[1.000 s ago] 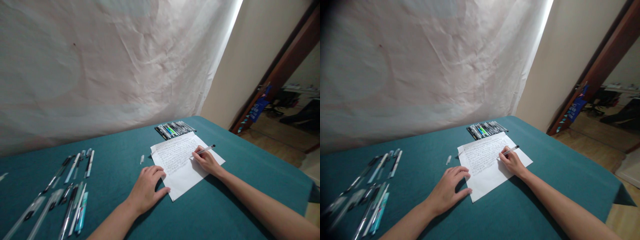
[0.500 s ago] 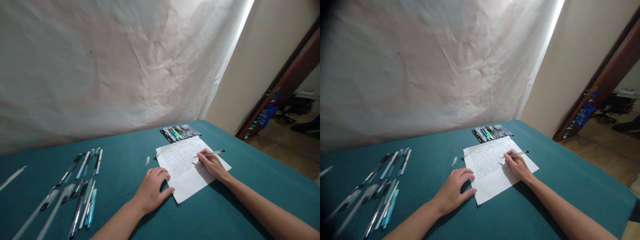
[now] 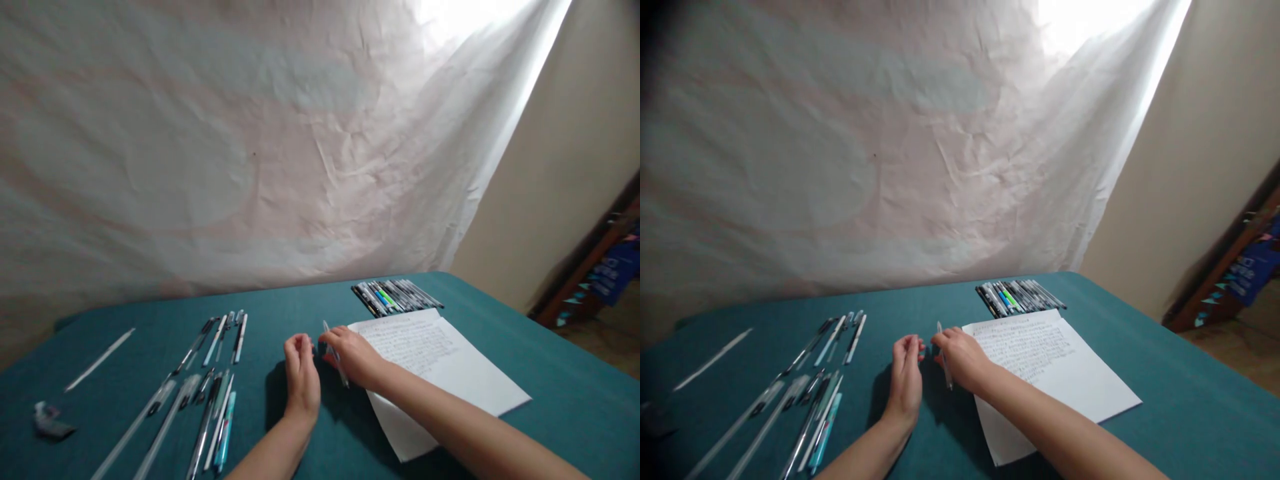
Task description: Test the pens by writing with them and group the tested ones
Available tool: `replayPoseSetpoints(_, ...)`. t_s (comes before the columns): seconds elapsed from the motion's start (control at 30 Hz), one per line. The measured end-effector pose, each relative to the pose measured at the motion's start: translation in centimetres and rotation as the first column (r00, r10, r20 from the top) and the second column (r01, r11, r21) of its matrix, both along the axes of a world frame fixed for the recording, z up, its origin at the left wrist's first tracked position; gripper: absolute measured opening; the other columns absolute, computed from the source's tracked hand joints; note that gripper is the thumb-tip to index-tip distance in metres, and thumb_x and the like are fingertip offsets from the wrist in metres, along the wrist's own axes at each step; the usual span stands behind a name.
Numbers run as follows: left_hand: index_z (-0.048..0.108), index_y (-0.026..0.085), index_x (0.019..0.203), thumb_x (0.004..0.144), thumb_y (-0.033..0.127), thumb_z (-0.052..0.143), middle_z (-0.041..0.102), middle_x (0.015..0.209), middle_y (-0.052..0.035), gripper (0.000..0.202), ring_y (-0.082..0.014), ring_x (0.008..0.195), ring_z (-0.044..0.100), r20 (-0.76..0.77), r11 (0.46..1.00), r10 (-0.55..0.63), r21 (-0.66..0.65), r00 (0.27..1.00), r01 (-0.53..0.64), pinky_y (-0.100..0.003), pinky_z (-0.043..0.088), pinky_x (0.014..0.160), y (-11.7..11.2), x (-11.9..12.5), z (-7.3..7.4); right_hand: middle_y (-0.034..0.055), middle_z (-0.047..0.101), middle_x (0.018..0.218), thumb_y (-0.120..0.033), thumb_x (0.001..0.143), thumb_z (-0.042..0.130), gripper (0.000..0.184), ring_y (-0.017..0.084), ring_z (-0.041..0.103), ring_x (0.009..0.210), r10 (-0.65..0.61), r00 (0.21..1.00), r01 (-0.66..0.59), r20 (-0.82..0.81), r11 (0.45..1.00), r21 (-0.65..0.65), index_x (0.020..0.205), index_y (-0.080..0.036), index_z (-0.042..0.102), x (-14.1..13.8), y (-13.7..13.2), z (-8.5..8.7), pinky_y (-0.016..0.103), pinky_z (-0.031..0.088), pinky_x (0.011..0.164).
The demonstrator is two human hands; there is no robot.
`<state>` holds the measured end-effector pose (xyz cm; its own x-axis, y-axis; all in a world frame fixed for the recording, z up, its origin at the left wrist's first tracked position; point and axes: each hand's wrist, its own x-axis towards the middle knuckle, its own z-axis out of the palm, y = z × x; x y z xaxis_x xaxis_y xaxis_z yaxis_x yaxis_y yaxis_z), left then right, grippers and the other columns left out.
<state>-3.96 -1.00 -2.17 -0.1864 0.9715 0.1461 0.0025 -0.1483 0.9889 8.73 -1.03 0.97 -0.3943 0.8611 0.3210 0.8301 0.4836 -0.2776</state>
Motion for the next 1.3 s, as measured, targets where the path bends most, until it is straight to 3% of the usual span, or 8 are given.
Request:
replayPoseSetpoints(0.1,0.042,0.019,0.099,0.085,0.046,0.037,0.051,0.097,-0.0062,0.031,-0.0182,0.092,0.051,-0.004,1.000,-0.001,-0.001,1.000,0.001,-0.033,0.042,0.079,0.2,-0.1,-0.2,0.0058,0.061,0.089,-0.008,0.073,0.059,0.025,0.020,0.056,0.086,-0.008,0.999,0.008,0.040,1.000,-0.010,0.095,-0.019,0.057,-0.7,0.0,-0.7,0.028,0.044,0.073)
replayPoseSetpoints(0.27,0.044,0.018,0.099,0.084,0.043,0.043,0.054,0.097,-0.0066,0.030,-0.0179,0.091,0.055,0.056,0.999,-0.048,0.018,0.997,0.047,-0.034,0.044,0.081,0.3,0.1,-0.5,0.0059,0.055,0.098,-0.010,0.073,0.059,0.037,0.019,0.056,0.087,0.013,0.989,-0.016,-0.144,1.000,-0.023,0.107,-0.022,0.052,0.0,-1.1,0.1,0.029,0.045,0.075)
replayPoseSetpoints(0.47,0.054,0.014,0.101,0.077,0.039,0.056,0.063,0.098,-0.0091,0.034,-0.0197,0.092,0.060,0.251,0.931,-0.351,-0.004,0.902,0.364,-0.032,0.047,0.079,0.0,0.5,0.7,0.0074,0.053,0.102,-0.008,0.074,0.057,0.042,0.020,0.052,0.094,0.095,0.955,-0.064,-0.280,0.991,0.116,0.112,-0.023,0.049,0.8,-2.0,0.9,0.032,0.044,0.081)
replayPoseSetpoints(0.57,0.058,0.014,0.100,0.070,0.032,0.066,0.065,0.100,-0.0095,0.035,-0.0205,0.093,0.060,0.320,0.902,-0.408,-0.002,0.855,0.431,-0.032,0.046,0.083,-0.3,0.6,1.4,0.0073,0.053,0.101,-0.006,0.073,0.056,0.041,0.019,0.053,0.092,0.132,0.953,-0.096,-0.273,0.985,0.141,0.110,-0.022,0.050,0.9,-2.2,0.6,0.032,0.045,0.079)
replayPoseSetpoints(0.73,0.061,0.013,0.097,0.065,0.022,0.072,0.066,0.100,-0.0094,0.036,-0.0183,0.090,0.061,0.504,0.904,-0.369,-0.001,0.781,0.427,-0.028,0.046,0.083,-0.2,0.7,1.2,0.0101,0.051,0.110,-0.016,0.079,0.053,0.041,0.021,0.050,0.101,0.196,0.933,-0.142,-0.301,0.971,0.191,0.119,-0.023,0.045,1.0,-2.7,0.4,0.034,0.044,0.084)
replayPoseSetpoints(0.83,0.060,0.014,0.093,0.069,0.020,0.070,0.067,0.089,-0.0062,0.027,-0.0125,0.078,0.063,0.651,0.920,-0.255,-0.064,0.715,0.387,-0.025,0.047,0.079,0.1,0.5,0.7,0.0119,0.049,0.114,-0.029,0.083,0.048,0.044,0.023,0.050,0.103,0.208,0.926,-0.138,-0.314,0.963,0.232,0.126,-0.022,0.039,1.4,-3.0,0.4,0.036,0.043,0.084)
replayPoseSetpoints(1.03,0.054,0.014,0.086,0.075,0.024,0.065,0.067,0.081,-0.0065,0.018,-0.0121,0.073,0.064,0.732,0.933,-0.177,-0.088,0.658,0.348,-0.025,0.050,0.074,0.4,0.2,0.1,0.0043,0.052,0.075,-0.023,0.085,0.040,0.020,0.017,0.052,0.068,0.138,0.925,-0.041,-0.354,0.962,0.268,0.101,-0.022,0.052,1.3,-3.8,0.1,0.029,0.043,0.061)
replayPoseSetpoints(1.3,0.055,0.013,0.084,0.076,0.026,0.063,0.067,0.081,-0.0069,0.017,-0.0118,0.073,0.064,0.729,0.929,-0.182,-0.093,0.660,0.359,-0.022,0.051,0.070,0.4,0.2,0.2,0.0001,0.051,0.069,-0.019,0.080,0.046,0.004,0.014,0.050,0.061,0.133,0.871,-0.035,-0.473,0.977,0.212,0.081,-0.022,0.045,0.8,-3.7,-0.9,0.026,0.042,0.059)
